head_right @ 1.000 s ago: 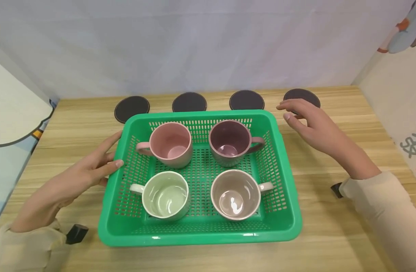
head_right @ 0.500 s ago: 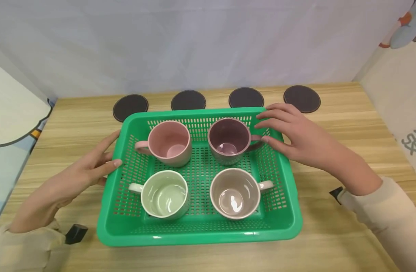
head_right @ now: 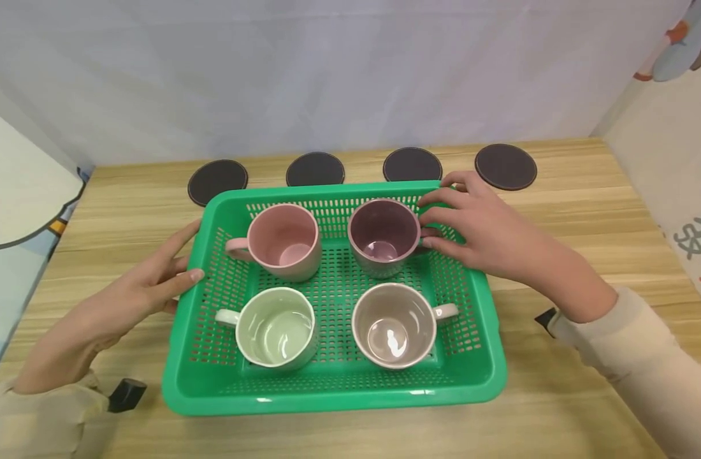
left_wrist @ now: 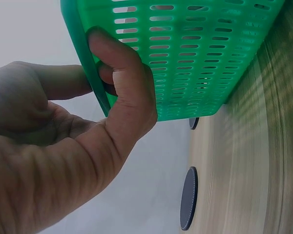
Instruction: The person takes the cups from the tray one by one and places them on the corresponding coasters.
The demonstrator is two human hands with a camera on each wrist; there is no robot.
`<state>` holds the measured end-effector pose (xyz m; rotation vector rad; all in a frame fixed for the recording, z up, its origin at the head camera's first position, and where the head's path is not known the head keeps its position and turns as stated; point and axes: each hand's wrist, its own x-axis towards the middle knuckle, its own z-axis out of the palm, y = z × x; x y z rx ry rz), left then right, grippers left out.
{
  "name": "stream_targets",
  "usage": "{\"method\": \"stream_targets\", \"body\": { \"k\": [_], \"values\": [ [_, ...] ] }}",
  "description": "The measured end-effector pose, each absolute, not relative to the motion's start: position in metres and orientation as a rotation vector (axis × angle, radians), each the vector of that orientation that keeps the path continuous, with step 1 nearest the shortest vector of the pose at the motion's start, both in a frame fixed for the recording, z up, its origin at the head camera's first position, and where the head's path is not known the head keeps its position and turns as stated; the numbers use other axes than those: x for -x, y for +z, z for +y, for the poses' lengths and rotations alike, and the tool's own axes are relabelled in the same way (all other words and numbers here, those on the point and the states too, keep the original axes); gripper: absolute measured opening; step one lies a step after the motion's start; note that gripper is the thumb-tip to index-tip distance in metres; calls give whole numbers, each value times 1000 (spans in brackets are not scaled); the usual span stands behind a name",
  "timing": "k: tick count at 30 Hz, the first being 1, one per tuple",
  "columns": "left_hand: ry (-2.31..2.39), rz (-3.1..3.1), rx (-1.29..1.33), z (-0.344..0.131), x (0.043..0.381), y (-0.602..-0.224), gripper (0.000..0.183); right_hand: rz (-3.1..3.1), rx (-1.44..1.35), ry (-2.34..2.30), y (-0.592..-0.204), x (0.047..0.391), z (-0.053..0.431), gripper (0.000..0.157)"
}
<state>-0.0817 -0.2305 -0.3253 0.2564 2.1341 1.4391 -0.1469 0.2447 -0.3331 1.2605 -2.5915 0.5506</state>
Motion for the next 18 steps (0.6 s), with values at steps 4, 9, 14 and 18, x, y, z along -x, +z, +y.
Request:
{"method": "stream_targets", "body": {
  "k": [4, 9, 14, 18],
  "values": [
    [1430, 2139, -254, -231, 82, -326, 78, -2574, -1256, 550, -333, 144, 238, 28],
    [1439, 2134, -251, -231, 82, -326, 78, -2628, -1224, 541, -331, 138, 229, 27],
    [1445, 2132, -252, -231, 82, -326, 78, -2643, -1197, 530, -330, 133, 223, 23],
    [1446, 2131, -255, -231, 82, -326, 77, -2654, -1174, 548, -330, 131, 220, 19]
  ]
}}
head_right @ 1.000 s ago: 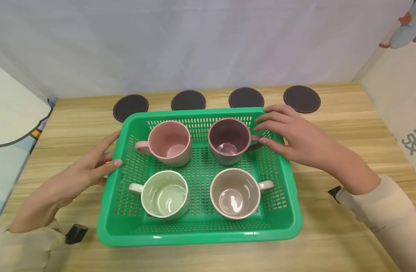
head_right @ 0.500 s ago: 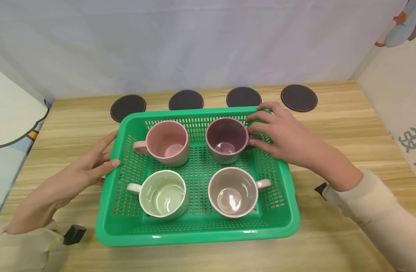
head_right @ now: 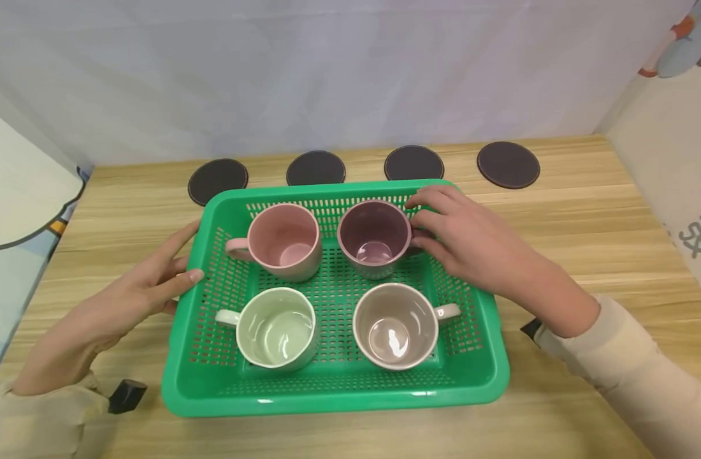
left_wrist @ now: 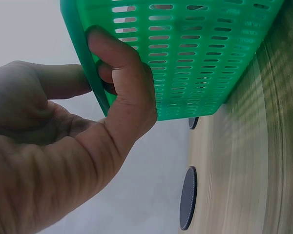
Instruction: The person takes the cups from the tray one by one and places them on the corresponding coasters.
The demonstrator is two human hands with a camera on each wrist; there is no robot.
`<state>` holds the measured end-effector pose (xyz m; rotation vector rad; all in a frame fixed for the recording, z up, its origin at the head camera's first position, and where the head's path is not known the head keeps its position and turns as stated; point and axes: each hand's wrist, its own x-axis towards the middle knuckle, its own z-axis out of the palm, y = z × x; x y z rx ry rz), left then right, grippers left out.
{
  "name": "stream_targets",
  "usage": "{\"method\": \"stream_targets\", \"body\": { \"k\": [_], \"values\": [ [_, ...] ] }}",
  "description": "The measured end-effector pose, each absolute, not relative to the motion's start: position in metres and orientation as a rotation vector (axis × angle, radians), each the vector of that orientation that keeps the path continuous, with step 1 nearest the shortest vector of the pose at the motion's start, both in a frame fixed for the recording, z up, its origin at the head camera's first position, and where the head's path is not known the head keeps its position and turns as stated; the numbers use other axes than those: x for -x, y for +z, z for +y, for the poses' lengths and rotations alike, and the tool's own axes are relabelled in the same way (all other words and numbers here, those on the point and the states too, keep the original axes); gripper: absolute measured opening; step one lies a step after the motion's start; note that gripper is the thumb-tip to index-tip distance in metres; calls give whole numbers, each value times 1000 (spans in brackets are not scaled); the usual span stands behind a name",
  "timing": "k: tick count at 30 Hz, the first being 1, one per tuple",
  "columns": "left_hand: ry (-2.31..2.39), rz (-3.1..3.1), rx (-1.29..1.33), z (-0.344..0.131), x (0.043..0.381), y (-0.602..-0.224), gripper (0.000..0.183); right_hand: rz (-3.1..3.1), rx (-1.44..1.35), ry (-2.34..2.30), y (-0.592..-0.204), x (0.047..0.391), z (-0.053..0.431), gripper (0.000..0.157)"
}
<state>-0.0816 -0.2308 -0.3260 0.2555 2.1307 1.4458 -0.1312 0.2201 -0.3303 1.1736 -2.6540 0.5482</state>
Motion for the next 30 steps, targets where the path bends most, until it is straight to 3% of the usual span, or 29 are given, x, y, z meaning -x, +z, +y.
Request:
{"method": "stream_targets", "body": {
  "k": [9, 15, 30],
  "values": [
    [1439, 2137, -258, -231, 81, -326, 77, -2829, -1060, 544, -327, 129, 215, 11],
    [1462, 2120, -260, -231, 80, -326, 77, -2891, -998, 579, -328, 130, 208, 18],
    [1452, 2123, -261, -231, 80, -326, 76, -2761, -876, 726, -332, 130, 201, 12]
  ]
}}
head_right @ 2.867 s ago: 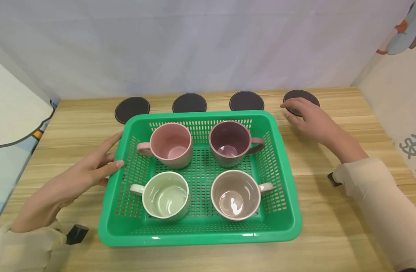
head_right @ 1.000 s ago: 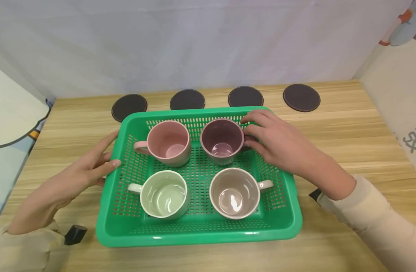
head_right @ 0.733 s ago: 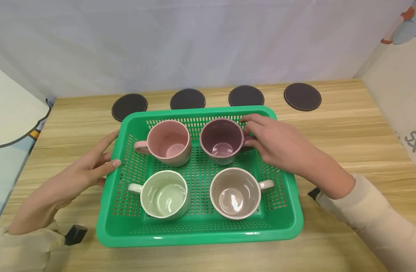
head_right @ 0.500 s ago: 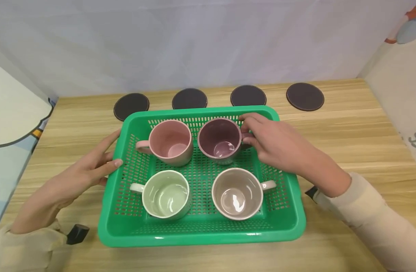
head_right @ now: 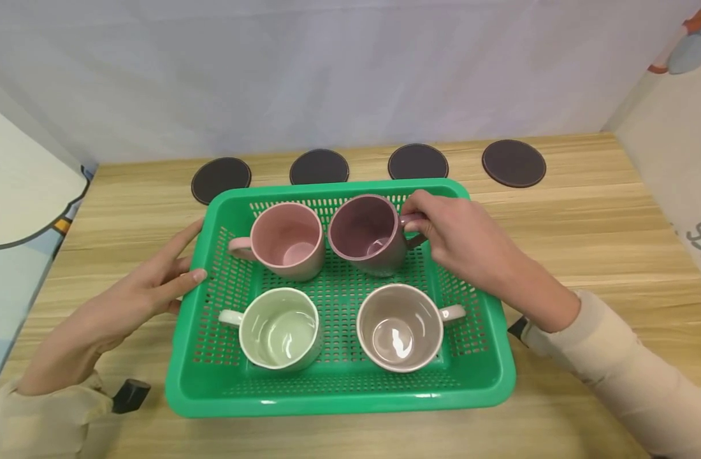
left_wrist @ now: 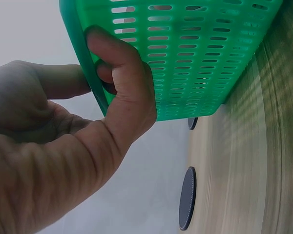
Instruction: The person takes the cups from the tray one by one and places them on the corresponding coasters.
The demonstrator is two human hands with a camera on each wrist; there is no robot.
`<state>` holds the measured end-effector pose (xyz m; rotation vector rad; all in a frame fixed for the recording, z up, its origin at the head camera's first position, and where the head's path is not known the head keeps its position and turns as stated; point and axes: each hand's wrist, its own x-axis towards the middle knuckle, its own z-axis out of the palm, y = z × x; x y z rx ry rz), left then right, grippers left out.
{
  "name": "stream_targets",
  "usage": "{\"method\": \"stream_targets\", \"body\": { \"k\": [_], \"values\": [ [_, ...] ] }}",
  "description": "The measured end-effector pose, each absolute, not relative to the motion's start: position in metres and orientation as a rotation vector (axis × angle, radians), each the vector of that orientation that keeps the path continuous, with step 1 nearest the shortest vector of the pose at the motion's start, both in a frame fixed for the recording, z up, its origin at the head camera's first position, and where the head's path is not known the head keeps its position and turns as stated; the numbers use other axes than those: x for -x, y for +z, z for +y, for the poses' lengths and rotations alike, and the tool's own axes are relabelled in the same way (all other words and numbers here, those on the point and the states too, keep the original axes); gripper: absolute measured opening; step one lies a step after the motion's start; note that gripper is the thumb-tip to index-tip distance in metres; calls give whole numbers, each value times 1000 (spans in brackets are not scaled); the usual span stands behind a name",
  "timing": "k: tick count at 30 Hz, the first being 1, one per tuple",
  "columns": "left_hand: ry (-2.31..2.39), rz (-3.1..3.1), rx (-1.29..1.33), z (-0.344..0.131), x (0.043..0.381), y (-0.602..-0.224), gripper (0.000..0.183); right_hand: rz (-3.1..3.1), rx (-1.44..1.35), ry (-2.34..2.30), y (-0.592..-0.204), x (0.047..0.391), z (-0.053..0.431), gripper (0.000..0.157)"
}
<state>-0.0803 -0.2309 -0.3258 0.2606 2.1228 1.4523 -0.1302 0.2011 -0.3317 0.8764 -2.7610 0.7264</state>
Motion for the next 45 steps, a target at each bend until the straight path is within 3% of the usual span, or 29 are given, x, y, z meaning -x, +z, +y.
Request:
{"method": "stream_targets", "body": {
  "k": [27, 38, 45],
  "values": [
    [1450, 2125, -243, -230, 80, -326, 77, -2668, -602, 1530, -324, 126, 207, 13],
    [1460, 2118, -266, -230, 80, -326, 77, -2328, -669, 1911, -316, 140, 223, 12],
    [1457, 2119, -277, -231, 80, -326, 76, -2158, -570, 2130, -305, 151, 234, 12]
  ]
}}
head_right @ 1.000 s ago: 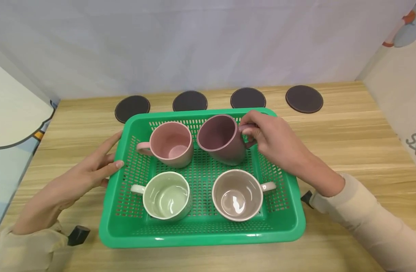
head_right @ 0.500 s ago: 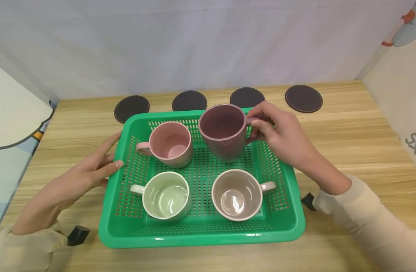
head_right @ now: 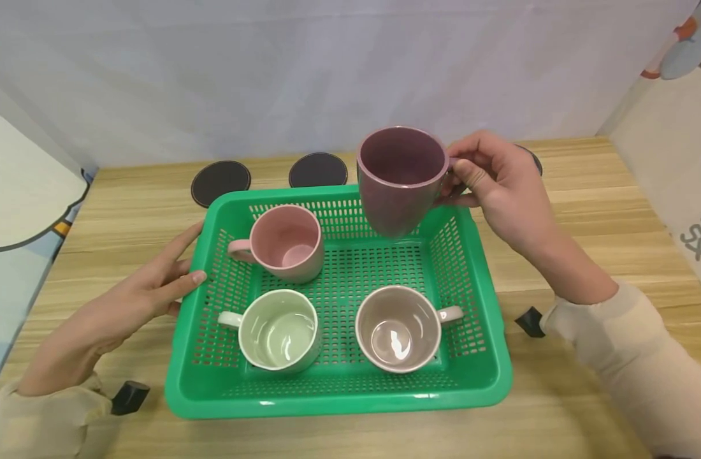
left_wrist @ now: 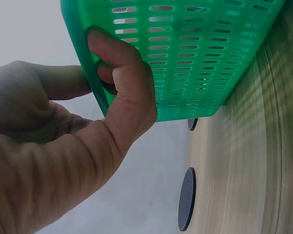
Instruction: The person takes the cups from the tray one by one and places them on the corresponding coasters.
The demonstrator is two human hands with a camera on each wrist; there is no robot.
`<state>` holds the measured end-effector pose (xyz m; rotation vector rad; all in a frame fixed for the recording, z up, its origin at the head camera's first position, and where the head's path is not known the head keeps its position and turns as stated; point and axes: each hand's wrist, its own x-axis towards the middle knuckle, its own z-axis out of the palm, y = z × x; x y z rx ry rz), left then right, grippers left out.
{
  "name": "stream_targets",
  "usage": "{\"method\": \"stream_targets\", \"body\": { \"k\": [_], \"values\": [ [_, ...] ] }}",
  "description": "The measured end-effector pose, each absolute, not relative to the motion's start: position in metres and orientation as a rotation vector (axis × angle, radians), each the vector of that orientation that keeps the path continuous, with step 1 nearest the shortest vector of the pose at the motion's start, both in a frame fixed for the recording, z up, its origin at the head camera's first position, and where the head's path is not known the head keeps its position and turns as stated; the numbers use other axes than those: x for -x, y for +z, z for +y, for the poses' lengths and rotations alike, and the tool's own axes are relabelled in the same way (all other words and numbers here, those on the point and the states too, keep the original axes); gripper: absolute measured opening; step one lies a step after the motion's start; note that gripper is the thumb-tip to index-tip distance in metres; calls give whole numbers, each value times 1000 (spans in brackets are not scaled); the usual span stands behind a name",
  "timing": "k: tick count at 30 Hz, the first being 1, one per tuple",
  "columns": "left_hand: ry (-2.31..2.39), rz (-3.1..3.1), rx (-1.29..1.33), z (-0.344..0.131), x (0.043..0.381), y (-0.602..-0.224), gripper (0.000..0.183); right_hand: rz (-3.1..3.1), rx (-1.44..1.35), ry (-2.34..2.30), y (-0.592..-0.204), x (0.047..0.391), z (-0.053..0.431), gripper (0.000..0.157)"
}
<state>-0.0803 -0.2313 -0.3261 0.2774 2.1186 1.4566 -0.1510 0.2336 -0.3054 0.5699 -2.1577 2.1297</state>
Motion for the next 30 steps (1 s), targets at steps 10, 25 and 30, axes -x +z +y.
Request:
{"method": "stream_targets", "body": {
  "k": [10, 25, 30],
  "values": [
    [1468, 2105, -277, -233, 80, -328, 77, -2034, -416, 2229, -295, 171, 248, 16],
    [1482, 2081, -290, -233, 79, -327, 76, -1832, -368, 2290, -297, 212, 293, 18],
    [1478, 2086, -284, -234, 78, -326, 76, -1805, -332, 2295, -304, 223, 314, 18]
  ]
}}
